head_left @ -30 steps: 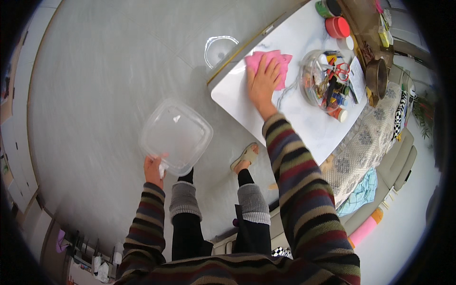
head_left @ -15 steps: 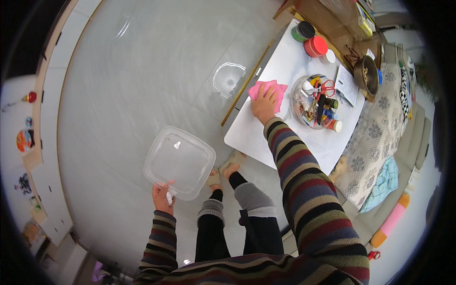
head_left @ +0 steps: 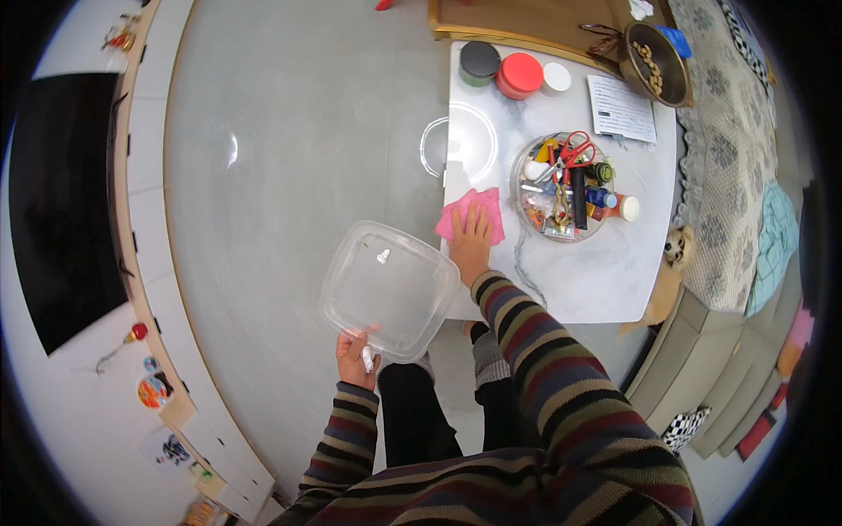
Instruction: The person wipes a white table with a pink cloth while holding a clear plastic container, then walks to the kitchen area and returns to the living room. The person sits on the sofa, puts on a pair of brown pants, and offers a piece of cloth to a small dog.
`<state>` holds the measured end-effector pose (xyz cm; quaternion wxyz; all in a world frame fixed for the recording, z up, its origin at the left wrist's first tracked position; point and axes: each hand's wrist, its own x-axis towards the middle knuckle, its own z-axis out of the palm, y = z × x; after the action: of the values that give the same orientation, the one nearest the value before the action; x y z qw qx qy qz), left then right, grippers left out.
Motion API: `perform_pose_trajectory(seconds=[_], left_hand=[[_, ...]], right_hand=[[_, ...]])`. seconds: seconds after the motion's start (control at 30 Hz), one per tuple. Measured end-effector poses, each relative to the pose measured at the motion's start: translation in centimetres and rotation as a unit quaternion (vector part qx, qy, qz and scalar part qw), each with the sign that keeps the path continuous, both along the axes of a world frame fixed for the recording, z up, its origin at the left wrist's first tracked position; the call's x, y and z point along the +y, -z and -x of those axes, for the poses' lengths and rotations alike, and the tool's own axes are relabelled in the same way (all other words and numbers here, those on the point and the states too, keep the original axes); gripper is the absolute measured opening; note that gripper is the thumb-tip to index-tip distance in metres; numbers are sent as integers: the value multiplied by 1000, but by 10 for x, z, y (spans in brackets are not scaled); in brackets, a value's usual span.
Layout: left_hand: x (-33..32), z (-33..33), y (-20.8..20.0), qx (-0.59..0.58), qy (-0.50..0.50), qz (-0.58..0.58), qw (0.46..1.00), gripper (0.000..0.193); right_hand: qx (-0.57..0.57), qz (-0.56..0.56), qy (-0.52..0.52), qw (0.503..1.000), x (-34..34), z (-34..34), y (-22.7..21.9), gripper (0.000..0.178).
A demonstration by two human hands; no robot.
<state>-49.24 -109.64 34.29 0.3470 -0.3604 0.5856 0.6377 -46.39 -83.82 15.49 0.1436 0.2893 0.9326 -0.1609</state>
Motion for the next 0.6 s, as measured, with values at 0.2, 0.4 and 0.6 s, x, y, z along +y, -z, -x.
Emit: perform_pose_trajectory(seconds=[0.2,0.4,0.6], left_hand=[[48,70,53,-35,70,8,997,8],[88,158,120,-26,141,5,990,8],[104,251,167,34,214,12,976,4]], right_hand=[[50,12,40,998,8,16,18,79],[124,-47,216,967,70,104,47,63],[354,-9,430,830,117,142,59,52]])
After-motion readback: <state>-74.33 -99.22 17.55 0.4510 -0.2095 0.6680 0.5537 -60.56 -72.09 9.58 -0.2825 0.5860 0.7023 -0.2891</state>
